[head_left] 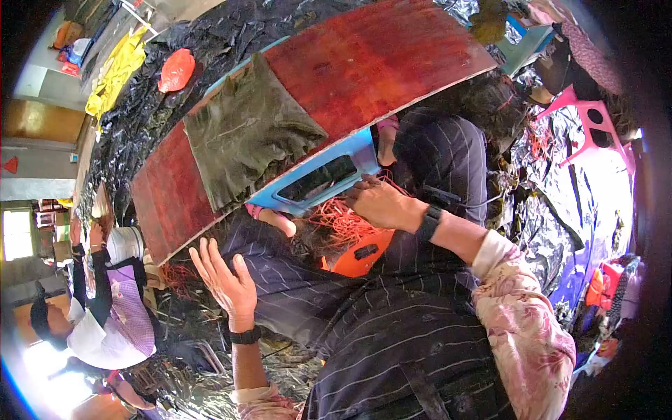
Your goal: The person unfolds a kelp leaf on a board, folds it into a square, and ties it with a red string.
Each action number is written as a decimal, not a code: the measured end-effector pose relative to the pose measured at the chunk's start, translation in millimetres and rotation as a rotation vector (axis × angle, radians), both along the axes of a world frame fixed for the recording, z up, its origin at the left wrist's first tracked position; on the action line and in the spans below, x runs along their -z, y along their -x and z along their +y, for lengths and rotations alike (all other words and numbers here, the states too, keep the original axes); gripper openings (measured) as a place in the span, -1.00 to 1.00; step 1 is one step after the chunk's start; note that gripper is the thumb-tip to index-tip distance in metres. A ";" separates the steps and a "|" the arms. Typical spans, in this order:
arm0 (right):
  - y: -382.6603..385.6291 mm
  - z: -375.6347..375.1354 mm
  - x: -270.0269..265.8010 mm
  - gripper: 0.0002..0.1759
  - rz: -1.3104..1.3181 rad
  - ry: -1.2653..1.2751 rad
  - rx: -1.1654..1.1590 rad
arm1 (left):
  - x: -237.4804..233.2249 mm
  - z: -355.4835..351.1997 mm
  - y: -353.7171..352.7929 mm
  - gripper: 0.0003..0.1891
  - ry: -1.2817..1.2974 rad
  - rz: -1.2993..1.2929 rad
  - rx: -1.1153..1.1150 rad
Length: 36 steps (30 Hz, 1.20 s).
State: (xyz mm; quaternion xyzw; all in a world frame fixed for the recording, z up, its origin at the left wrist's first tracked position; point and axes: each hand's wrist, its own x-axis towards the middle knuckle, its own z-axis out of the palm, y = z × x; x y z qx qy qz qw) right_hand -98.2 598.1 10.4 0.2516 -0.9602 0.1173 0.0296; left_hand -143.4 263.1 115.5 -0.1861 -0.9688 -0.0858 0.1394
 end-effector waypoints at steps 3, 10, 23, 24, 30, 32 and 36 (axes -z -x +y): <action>-20.4 -3.4 70.6 -0.61 0.264 -0.148 -0.003 | 1.1 3.0 -4.1 -0.50 0.033 0.054 -0.008; 3.6 -25.9 187.1 -0.62 -0.606 -0.272 0.169 | 4.5 -4.8 -5.0 -0.59 -0.060 -0.014 0.037; 26.2 -17.1 225.4 -0.20 -1.232 -0.165 0.401 | 3.0 -0.3 5.6 -0.57 -0.009 -0.141 0.043; 24.8 -16.9 230.4 -0.21 -1.271 -0.162 0.415 | 3.6 0.7 6.8 -0.57 -0.001 -0.148 0.043; 16.6 -21.5 241.9 -0.43 -1.162 -0.023 0.548 | 2.3 9.8 15.0 -0.57 0.026 -0.174 0.070; 23.0 -24.1 239.6 -0.49 -1.149 -0.028 0.492 | -0.1 13.4 17.9 -0.58 0.024 -0.197 0.090; 47.3 -34.0 192.4 -0.66 -1.018 0.016 0.288 | 0.5 16.7 19.6 -0.61 0.032 -0.178 0.100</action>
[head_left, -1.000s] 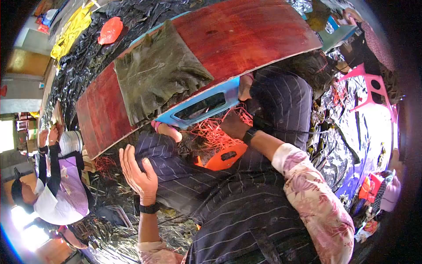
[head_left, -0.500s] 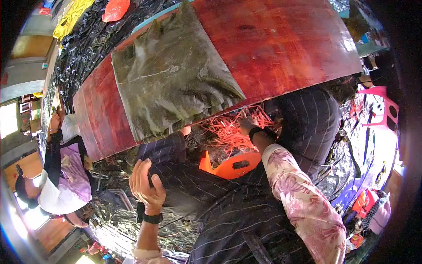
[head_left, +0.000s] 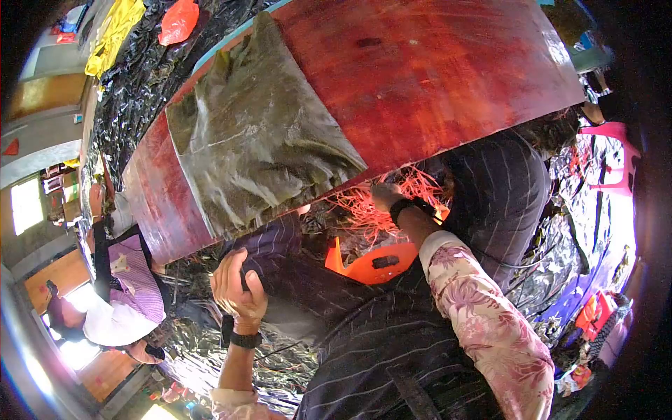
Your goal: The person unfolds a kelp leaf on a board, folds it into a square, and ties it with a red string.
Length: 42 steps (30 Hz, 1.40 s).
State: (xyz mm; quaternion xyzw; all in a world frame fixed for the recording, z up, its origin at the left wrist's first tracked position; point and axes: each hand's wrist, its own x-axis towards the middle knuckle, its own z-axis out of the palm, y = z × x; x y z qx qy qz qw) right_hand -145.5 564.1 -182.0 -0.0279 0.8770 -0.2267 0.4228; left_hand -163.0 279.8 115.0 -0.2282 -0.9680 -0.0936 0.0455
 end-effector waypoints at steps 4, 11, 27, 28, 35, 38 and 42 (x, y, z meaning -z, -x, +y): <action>-0.6 -22.9 13.2 -0.78 0.459 0.162 -0.038 | 3.3 0.7 -0.2 -0.64 -0.019 0.042 -0.010; 41.4 -43.9 -72.1 -0.85 0.399 0.424 -0.253 | 5.7 -3.9 -8.2 -0.74 -0.092 0.103 -0.017; 22.1 9.9 -306.5 -0.78 0.272 1.209 0.054 | 10.4 -11.7 -27.2 -0.77 -0.117 0.155 -0.084; 18.5 11.0 -315.2 -0.78 0.282 1.260 0.036 | 9.4 -10.5 -28.1 -0.77 -0.120 0.165 -0.075; 4.1 18.3 -345.0 -0.76 0.423 1.310 0.036 | 3.2 16.1 -26.6 -0.37 -0.554 -0.108 0.007; -0.8 22.2 -351.1 -0.77 0.416 1.340 0.071 | -16.2 62.1 -39.2 -0.47 -0.906 -0.430 0.162; -2.7 34.7 -351.2 -0.78 0.489 1.409 0.264 | -25.0 94.2 -48.1 -0.77 -0.928 -0.621 0.103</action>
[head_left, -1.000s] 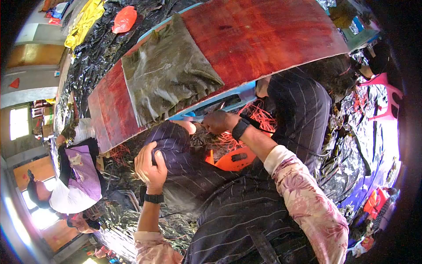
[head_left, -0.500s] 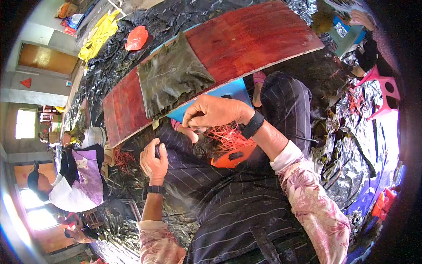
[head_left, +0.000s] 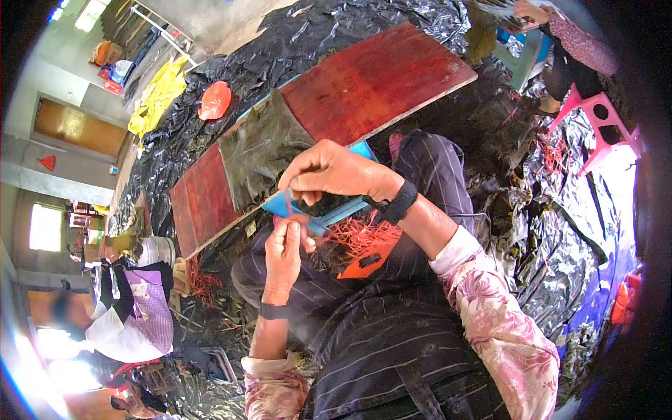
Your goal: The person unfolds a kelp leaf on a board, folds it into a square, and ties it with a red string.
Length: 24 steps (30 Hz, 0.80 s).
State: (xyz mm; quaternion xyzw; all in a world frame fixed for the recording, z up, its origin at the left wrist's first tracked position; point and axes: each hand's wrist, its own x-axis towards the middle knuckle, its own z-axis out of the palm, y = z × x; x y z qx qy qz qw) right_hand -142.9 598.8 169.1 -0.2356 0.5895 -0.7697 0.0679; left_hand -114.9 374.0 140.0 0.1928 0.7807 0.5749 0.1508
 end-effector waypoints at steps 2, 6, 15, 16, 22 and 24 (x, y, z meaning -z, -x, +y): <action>2.3 12.1 6.4 -0.79 -0.045 0.090 0.143 | 4.4 2.1 -4.8 -0.76 -0.159 -0.120 -0.003; 2.2 18.4 20.8 -0.74 -0.090 0.243 0.312 | -1.0 5.4 -9.8 -0.75 -0.385 -0.343 -0.092; -30.3 -25.3 36.2 -0.60 0.095 -0.354 0.403 | -9.7 19.9 -3.4 -0.72 -0.432 -0.405 -0.165; -30.0 -26.8 38.8 -0.64 0.062 -0.296 0.395 | -3.9 20.9 -3.4 -0.72 -0.420 -0.411 -0.140; -29.3 -20.1 41.7 -0.76 -0.173 -0.080 0.339 | -0.7 34.7 2.5 -0.74 -0.350 -0.508 -0.113; -26.6 -16.8 41.5 -0.77 -0.145 -0.085 0.374 | 1.0 40.1 8.6 -0.75 -0.348 -0.502 -0.086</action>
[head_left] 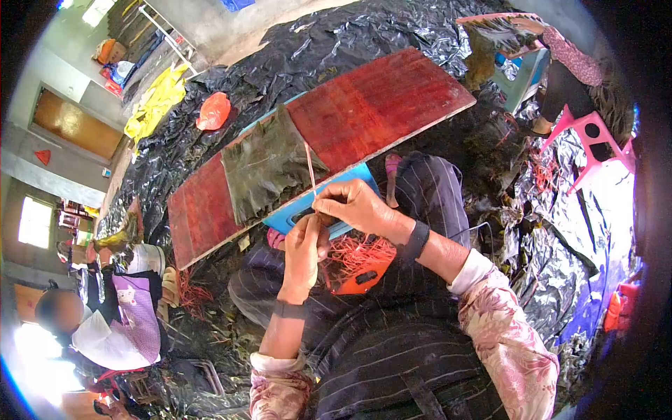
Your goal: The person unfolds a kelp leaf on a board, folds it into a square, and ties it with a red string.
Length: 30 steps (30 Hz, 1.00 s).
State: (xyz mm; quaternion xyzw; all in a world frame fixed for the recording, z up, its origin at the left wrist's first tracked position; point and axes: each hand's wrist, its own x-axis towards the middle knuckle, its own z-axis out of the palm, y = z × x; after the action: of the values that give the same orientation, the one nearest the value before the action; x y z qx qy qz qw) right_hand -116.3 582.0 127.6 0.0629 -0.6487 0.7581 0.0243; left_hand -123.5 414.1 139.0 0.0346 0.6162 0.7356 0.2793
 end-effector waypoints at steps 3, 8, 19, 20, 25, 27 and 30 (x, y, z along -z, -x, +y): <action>3.7 9.7 -6.8 -0.78 0.005 0.021 -0.010 | -2.9 8.7 2.0 -0.75 -0.013 -0.005 0.024; 14.1 43.1 -22.9 -0.83 -0.162 0.410 0.100 | 0.1 11.2 6.2 -0.72 -0.072 -0.044 0.053; 121.3 143.4 -6.0 -0.87 -0.320 0.165 0.468 | 49.2 15.7 25.9 -0.71 0.055 -0.072 0.047; 131.8 145.4 -4.3 -0.86 -0.338 0.096 0.505 | 54.7 16.2 28.1 -0.72 0.072 -0.093 0.046; 178.9 138.8 9.2 -0.85 -0.351 -0.046 0.532 | 72.3 16.8 43.7 -0.72 0.057 -0.160 0.037; 192.8 124.9 5.2 -0.86 -0.366 0.001 0.499 | 77.8 18.1 48.8 -0.74 0.048 -0.168 0.009; 236.2 118.8 28.5 -0.86 -0.315 -0.312 0.386 | 72.2 17.4 51.9 -0.75 0.018 -0.196 -0.019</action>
State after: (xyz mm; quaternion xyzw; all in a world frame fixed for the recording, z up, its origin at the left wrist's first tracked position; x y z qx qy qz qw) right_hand -352.5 700.8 99.1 -0.1770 -0.7533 0.6309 0.0570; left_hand -175.4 431.5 66.8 -0.0462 0.5927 0.7326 0.3315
